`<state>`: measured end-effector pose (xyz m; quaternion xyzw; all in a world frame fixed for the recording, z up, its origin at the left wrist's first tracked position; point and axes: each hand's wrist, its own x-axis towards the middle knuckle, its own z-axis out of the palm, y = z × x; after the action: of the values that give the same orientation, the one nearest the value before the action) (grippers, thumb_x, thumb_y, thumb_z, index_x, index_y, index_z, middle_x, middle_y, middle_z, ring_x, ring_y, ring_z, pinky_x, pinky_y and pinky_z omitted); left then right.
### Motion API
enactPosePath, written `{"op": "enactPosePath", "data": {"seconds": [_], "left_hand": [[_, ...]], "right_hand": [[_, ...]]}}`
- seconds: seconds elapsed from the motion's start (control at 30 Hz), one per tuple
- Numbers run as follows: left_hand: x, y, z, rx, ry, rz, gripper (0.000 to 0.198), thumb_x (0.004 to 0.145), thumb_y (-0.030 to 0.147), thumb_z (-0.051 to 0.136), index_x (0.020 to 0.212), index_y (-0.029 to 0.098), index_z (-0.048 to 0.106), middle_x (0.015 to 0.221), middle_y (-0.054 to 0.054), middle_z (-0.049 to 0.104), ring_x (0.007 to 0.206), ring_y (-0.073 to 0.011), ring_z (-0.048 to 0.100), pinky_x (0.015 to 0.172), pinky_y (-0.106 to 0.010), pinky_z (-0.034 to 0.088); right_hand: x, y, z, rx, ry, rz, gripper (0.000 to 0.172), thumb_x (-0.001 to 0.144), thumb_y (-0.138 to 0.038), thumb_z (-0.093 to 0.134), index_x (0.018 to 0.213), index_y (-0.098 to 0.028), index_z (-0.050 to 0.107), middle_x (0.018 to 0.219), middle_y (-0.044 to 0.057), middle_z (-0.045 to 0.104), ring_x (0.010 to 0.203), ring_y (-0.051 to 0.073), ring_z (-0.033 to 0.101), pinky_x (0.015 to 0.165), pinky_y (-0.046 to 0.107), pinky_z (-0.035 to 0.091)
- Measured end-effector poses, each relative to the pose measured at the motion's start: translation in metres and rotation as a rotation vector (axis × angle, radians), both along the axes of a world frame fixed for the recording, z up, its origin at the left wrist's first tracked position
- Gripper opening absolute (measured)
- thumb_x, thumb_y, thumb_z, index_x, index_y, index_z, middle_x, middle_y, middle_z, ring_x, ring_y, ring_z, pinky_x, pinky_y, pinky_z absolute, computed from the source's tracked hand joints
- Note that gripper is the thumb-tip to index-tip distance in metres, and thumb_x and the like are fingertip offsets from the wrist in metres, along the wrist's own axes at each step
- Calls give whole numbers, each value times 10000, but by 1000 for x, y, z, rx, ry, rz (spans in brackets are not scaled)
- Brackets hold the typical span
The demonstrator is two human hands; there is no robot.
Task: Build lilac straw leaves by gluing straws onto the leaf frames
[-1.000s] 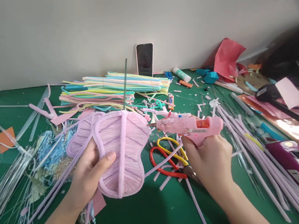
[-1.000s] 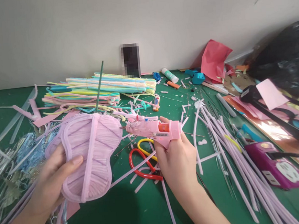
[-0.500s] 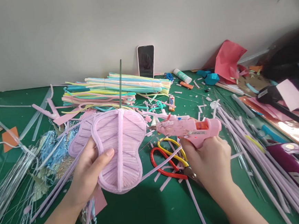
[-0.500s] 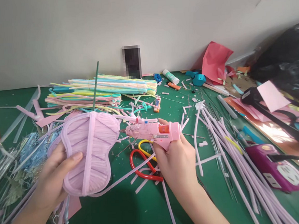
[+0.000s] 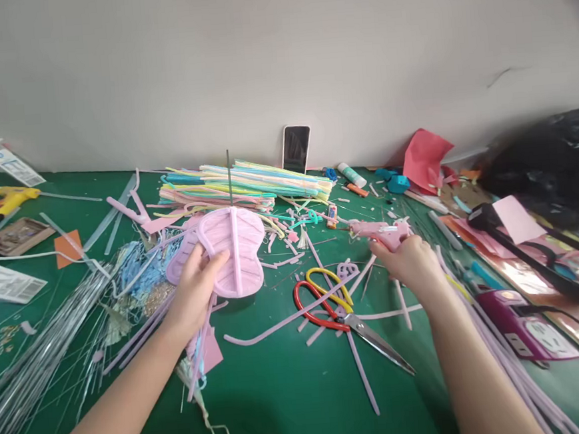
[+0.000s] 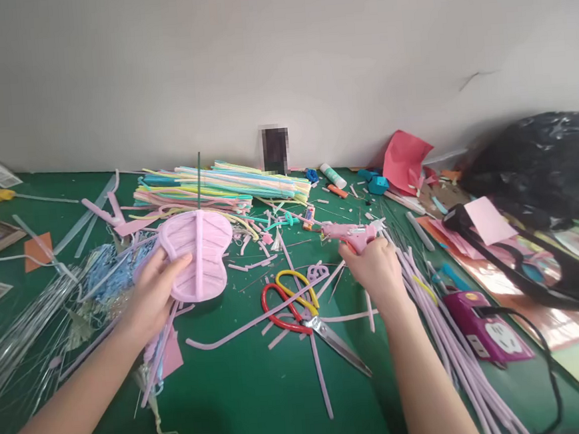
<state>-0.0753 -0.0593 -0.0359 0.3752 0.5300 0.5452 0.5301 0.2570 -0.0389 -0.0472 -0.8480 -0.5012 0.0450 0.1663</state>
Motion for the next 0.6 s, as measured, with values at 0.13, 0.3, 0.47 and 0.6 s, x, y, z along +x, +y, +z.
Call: {"op": "enactPosePath", "data": {"seconds": [0.13,0.3,0.47,0.6], "left_hand": [[-7,2,-5,69,45,-42,470,791,353,721,1232,226,621,1114,-68,717,1030,-248,668,877,-335,524],[-9,3,-7,101,75,-47,395,771,402,739,1095,183,683,1048,-76,736,957,-245,680,868,-347,518],[-8,2,-6,23,-15,-63,451,773,410,736,1153,182,654,1122,-103,722,1048,-279,669,949,-401,498],[-10,2,-7,-104,34,15,541,765,457,723,1243,228,610,1253,-125,666,1234,-334,565,979,-441,482]], "right_hand": [[-12,-17,10,-43,-146,-8,531,822,-441,589,1097,14,596,1081,339,578,1074,466,532,785,559,458],[-84,-64,19,235,12,707,193,907,-332,586,970,-192,703,989,127,646,943,274,587,827,439,500],[-145,-90,-8,55,107,1252,128,834,-220,695,957,-186,678,977,79,670,966,264,561,808,417,511],[-139,-86,-6,40,223,1296,156,909,-65,513,846,-178,601,848,42,658,813,196,580,723,356,492]]}}
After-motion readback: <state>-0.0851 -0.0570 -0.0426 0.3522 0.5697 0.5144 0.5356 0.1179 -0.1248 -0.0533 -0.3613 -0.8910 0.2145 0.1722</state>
